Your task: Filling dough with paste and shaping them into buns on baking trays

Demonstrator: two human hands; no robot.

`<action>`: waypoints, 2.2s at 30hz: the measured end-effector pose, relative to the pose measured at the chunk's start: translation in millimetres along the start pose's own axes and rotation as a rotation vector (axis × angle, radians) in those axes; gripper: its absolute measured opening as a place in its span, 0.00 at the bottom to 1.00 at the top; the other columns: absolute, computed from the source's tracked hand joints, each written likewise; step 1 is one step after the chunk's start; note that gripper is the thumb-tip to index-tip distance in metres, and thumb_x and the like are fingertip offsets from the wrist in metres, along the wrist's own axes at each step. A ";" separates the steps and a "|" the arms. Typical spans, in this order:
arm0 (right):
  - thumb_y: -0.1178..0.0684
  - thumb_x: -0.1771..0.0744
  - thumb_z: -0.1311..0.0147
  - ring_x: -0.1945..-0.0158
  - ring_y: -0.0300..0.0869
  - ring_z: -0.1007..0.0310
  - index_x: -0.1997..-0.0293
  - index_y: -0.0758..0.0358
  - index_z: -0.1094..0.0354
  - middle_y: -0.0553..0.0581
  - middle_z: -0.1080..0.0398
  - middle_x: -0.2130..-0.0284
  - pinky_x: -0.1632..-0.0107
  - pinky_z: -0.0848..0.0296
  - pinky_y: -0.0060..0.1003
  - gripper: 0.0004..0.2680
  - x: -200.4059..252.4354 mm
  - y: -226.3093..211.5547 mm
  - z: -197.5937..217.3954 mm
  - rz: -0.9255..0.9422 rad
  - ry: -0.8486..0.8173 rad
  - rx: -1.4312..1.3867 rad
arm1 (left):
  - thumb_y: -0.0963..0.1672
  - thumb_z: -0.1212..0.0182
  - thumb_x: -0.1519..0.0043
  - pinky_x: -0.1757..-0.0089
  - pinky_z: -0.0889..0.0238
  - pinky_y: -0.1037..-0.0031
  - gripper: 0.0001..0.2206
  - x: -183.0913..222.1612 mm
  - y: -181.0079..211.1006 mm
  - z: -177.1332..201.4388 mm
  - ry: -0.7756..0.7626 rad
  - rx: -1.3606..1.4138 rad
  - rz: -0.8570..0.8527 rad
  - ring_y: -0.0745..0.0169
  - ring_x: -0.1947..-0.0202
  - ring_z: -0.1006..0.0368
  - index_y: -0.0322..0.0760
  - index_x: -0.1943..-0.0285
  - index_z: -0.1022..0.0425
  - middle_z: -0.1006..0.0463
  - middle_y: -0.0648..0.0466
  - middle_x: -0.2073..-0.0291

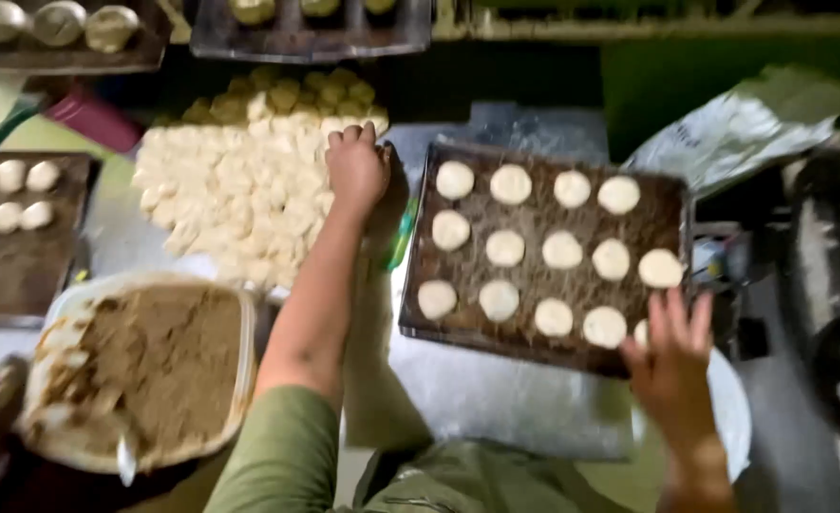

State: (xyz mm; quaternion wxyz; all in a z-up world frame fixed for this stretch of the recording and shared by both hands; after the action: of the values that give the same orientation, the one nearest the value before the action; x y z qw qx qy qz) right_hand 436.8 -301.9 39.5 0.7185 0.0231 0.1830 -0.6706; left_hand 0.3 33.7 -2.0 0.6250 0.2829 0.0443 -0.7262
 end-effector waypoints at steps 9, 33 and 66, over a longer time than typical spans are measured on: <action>0.49 0.35 0.43 0.18 0.60 0.60 0.31 0.61 0.39 0.59 0.45 0.26 0.23 0.50 0.57 0.24 59.8 -52.8 24.0 -0.084 0.113 -0.162 | 0.42 0.47 0.43 0.63 0.31 0.58 0.12 -75.2 -4.8 -86.7 -0.341 -0.286 0.003 0.43 0.67 0.18 0.46 0.69 0.14 0.16 0.48 0.72; 0.65 0.31 0.46 0.59 0.46 0.30 0.42 0.66 0.34 0.62 0.31 0.57 0.57 0.28 0.36 0.12 53.0 -169.4 65.4 0.591 -0.013 -1.458 | 0.37 0.45 0.36 0.52 0.31 0.61 0.14 319.0 228.3 293.6 0.002 0.632 -0.283 0.44 0.54 0.27 0.29 0.41 0.29 0.26 0.42 0.52; 0.56 0.34 0.38 0.68 0.49 0.22 0.64 0.67 0.23 0.61 0.23 0.70 0.60 0.24 0.42 0.04 233.5 -401.3 169.1 0.649 -0.227 -1.228 | 0.38 0.37 0.36 0.64 0.23 0.53 0.07 528.4 131.5 488.9 0.690 0.690 -0.609 0.38 0.68 0.22 0.32 0.70 0.24 0.21 0.38 0.64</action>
State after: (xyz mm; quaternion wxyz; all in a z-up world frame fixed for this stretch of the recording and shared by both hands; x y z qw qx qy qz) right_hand 93.8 -612.0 213.7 0.7800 -0.4036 0.4362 -0.1960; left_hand -82.0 -665.3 198.3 0.2083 0.6656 0.0856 -0.7115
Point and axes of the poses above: each hand's wrist, its own x-axis away from the middle knuckle, its own z-axis out of the back of the hand, y = z × x, the point moved 1 cm from there along -x, towards the middle knuckle
